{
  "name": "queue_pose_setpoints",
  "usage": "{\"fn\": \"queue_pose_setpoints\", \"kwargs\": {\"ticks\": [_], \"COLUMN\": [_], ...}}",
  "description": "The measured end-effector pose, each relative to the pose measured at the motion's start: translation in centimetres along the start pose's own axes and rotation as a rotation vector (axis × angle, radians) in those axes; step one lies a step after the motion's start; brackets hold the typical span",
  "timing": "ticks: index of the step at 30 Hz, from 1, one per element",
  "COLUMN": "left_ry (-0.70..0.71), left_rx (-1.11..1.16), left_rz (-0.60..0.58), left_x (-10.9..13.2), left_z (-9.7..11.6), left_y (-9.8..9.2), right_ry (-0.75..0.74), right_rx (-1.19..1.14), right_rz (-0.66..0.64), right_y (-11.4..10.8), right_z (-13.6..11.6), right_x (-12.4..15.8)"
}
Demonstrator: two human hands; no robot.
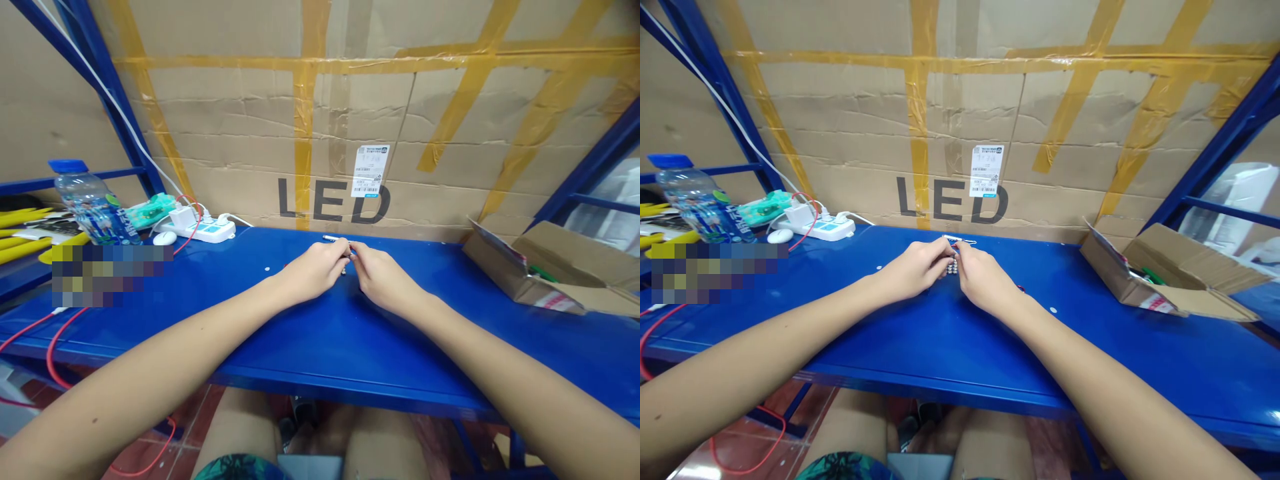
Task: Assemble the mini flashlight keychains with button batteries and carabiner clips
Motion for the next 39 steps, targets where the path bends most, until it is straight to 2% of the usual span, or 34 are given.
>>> {"fn": "queue_pose_setpoints", "kwargs": {"ticks": [3, 5, 8, 10, 14, 17, 20, 22, 26, 32, 39], "left_ry": [-0.017, -0.069, -0.179, -0.273, -0.486, -0.554, -0.522, -0.512, -0.529, -0.530, -0.518], "left_rx": [-0.037, -0.037, -0.024, -0.025, 0.064, 0.134, 0.064, 0.043, 0.079, 0.171, 0.233], "left_rz": [0.007, 0.053, 0.159, 0.184, 0.159, 0.043, -0.128, -0.194, -0.244, -0.387, -0.430], "left_x": [-0.1, 0.0, 0.7, 1.5, 3.5, 4.5, 4.8, 4.8, 4.7, 4.9, 4.9], "left_z": [-0.2, -1.1, -3.9, -6.3, -10.7, -12.3, -12.6, -12.6, -12.5, -12.2, -11.8], "left_y": [-0.3, -1.2, -3.6, -5.0, -6.0, -5.5, -5.2, -5.3, -5.4, -5.6, -6.0], "right_ry": [0.026, 0.054, 0.108, 0.138, 0.197, 0.226, 0.224, 0.216, 0.220, 0.224, 0.229], "right_rx": [-0.006, -0.022, -0.062, -0.096, -0.113, -0.102, -0.095, -0.093, -0.090, -0.069, -0.069], "right_rz": [-0.007, 0.013, 0.087, 0.115, 0.107, 0.066, 0.002, -0.027, -0.047, -0.065, -0.083], "right_y": [-0.2, -0.6, -1.5, -2.1, -2.8, -2.6, -2.0, -1.8, -1.7, -1.7, -1.7], "right_z": [0.3, 1.0, 2.8, 4.1, 5.5, 5.5, 5.2, 5.1, 5.1, 5.1, 5.0], "right_x": [-0.2, -0.5, -1.2, -1.6, -2.1, -2.1, -1.9, -1.8, -1.8, -1.9, -1.8]}}
Point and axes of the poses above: each hand's wrist, its own x-axis away from the middle knuckle, its own y-axis out of the palm, z = x × y, the point moved 3 cm from there along -x, towards the middle knuckle, and after that the axes turned 14 degrees about y, right-handed, at the moved point
